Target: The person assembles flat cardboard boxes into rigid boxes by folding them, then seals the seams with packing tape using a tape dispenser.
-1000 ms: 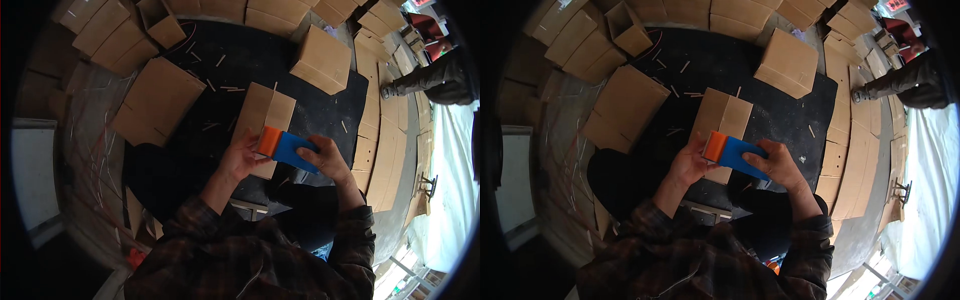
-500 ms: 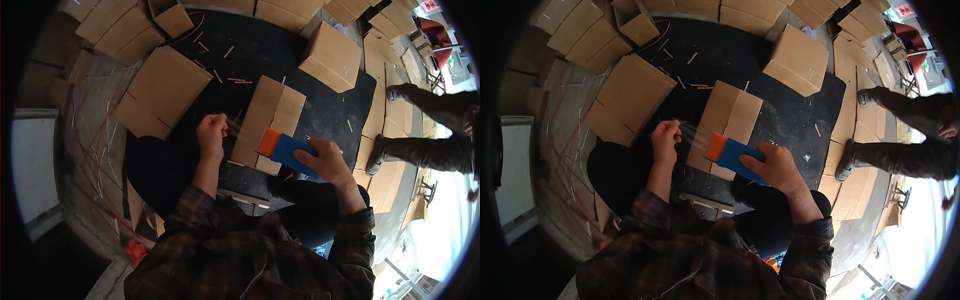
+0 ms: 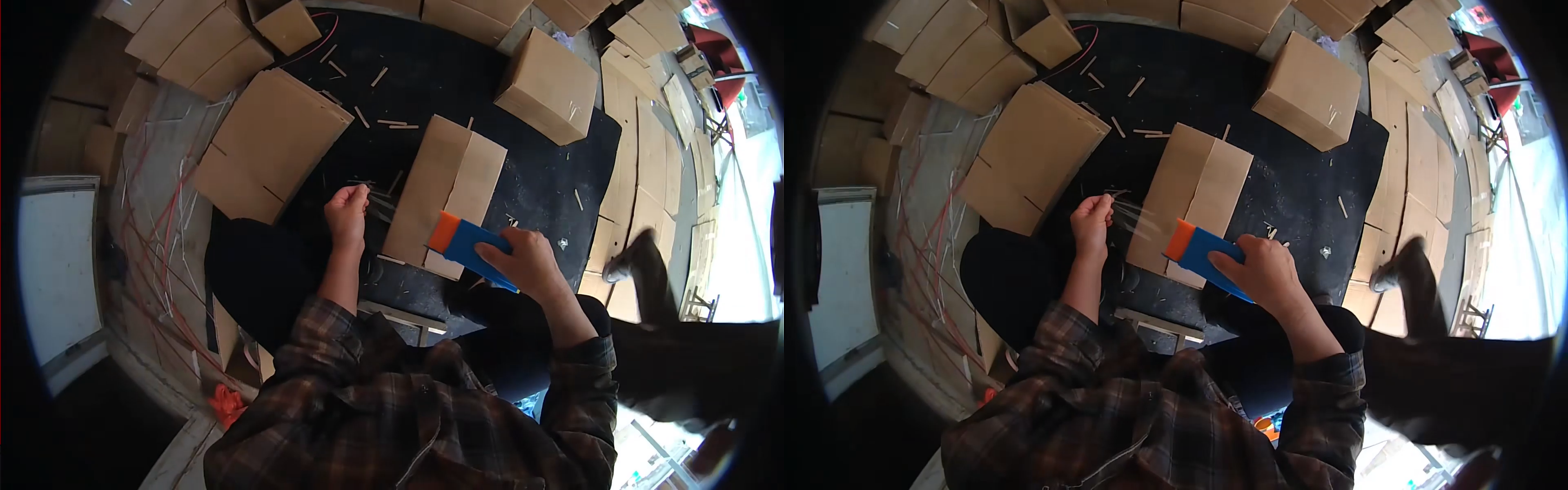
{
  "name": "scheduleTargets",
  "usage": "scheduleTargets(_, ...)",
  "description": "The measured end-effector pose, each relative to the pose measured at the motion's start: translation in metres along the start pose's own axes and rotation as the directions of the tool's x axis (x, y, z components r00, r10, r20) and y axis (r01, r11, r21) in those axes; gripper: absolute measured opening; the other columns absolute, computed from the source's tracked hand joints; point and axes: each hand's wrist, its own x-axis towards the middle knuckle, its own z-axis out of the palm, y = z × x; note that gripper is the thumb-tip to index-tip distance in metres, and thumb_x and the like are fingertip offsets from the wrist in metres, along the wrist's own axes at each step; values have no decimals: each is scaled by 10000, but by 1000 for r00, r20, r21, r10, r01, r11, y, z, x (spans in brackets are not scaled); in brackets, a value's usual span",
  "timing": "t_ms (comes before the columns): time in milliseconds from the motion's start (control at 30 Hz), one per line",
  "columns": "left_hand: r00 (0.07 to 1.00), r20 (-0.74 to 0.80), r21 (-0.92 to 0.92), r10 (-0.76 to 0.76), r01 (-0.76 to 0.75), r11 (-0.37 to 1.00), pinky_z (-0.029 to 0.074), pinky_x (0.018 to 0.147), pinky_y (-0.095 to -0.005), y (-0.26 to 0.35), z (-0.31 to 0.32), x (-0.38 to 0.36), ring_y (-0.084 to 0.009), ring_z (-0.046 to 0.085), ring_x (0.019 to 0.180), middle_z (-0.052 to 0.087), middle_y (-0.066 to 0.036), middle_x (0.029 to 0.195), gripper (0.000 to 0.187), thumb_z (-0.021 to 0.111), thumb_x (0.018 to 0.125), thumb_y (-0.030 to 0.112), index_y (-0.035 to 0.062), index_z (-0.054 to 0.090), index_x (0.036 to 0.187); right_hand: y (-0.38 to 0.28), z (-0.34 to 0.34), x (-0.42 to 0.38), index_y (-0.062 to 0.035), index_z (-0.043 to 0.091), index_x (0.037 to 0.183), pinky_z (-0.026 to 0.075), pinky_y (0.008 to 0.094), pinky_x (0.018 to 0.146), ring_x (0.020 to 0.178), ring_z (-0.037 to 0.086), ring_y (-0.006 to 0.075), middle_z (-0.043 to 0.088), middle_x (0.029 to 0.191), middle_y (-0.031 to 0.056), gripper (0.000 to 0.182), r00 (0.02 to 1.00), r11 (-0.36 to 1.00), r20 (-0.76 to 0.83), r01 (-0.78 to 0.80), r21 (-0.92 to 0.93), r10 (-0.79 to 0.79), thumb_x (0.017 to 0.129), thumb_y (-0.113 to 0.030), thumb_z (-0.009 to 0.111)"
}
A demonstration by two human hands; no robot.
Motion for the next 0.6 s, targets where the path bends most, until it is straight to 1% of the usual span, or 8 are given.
scheduleTargets(233,999,-30,4,-17,17,1000,461,645,-231,-45,6,12,-86,583,702,678,-12,785,149,716,844,149,15,720,910,0,17,10,-13,653,805,534,406,653,679,675,329,666,732,171,494,999,988,35,-29,-154,35,834,-506,636)
scheduleTargets(300,991,12,132,-134,131,982,477,678,-248,-66,13,13,-106,607,729,692,-26,793,200,731,834,171,-4,725,931,1,21,12,-21,646,830,536,420,659,706,678,336,670,747,166,502,999,978,25,-30,-205,36,834,-523,626)
scheduleTargets(333,983,86,153,-162,148,977,492,700,-279,-71,16,13,-128,618,786,695,-65,907,275,727,842,193,-30,700,1001,0,22,12,-21,646,830,536,420,659,706,678,336,670,747,166,502,999,978,26,-28,-206,34,834,-523,626)
scheduleTargets(367,983,85,153,-165,151,977,492,700,-279,-77,17,12,-128,618,786,695,-65,907,275,727,842,193,-30,700,1001,0,23,11,-22,643,836,537,426,663,714,679,336,670,748,166,503,999,979,22,-38,-199,43,833,-525,627)
scheduleTargets(433,930,57,27,-364,363,931,502,795,-316,-69,24,5,-180,630,939,663,-142,1105,426,710,858,234,-45,625,1169,1,24,11,-24,639,842,539,431,667,722,679,337,671,749,165,504,998,980,15,-51,-191,55,832,-527,628)
scheduleTargets(533,973,73,139,-217,206,969,476,903,-335,-122,11,27,-232,602,1083,603,-180,1243,551,688,878,255,-43,515,1308,4,23,10,-20,656,909,543,430,677,728,683,334,674,755,177,505,1000,981,10,-14,-195,16,840,-520,625)
scheduleTargets(567,981,116,160,-156,137,978,411,1006,-331,-120,2,28,-234,535,1208,578,-168,1296,556,605,936,331,-20,482,1350,3,22,11,-20,656,909,543,430,677,728,683,334,674,755,177,505,1000,981,7,-15,-195,16,840,-520,625)
scheduleTargets(600,980,119,162,-159,139,977,411,1006,-331,-104,2,19,-234,535,1208,578,-168,1296,556,605,936,331,-20,482,1350,3,22,10,-19,658,909,542,428,678,729,683,333,676,762,176,502,1000,983,12,-17,-182,20,843,-516,626)
